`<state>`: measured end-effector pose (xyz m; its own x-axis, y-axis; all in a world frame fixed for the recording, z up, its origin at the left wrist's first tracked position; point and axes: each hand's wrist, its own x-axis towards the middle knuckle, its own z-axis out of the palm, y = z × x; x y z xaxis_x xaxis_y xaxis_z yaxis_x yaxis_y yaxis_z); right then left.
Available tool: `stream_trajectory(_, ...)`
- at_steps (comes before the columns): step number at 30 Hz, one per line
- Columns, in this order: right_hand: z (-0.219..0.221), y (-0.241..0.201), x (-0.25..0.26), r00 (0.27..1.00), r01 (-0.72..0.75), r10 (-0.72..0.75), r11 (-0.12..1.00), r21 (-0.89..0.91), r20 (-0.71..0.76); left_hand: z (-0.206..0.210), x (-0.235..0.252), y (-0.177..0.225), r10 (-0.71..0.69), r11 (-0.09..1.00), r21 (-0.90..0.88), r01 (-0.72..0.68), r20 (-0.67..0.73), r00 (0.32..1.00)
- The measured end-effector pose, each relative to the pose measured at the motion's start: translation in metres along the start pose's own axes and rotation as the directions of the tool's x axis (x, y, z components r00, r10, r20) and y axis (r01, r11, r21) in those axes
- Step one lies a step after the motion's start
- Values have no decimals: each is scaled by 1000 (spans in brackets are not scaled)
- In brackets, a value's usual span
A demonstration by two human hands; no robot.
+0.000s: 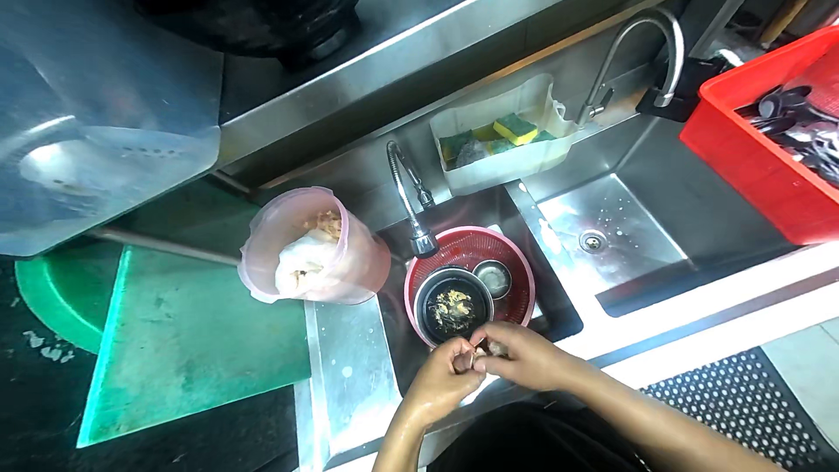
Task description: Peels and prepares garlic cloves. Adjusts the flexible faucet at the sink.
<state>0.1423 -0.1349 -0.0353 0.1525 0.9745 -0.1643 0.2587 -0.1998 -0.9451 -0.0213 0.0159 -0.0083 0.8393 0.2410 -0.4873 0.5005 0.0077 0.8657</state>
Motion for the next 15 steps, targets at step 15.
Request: stream_trajectory(15,18,-2,-6,984,106,-54,944,313,-170,4,-8,1,151,987,71,-144,-96,984)
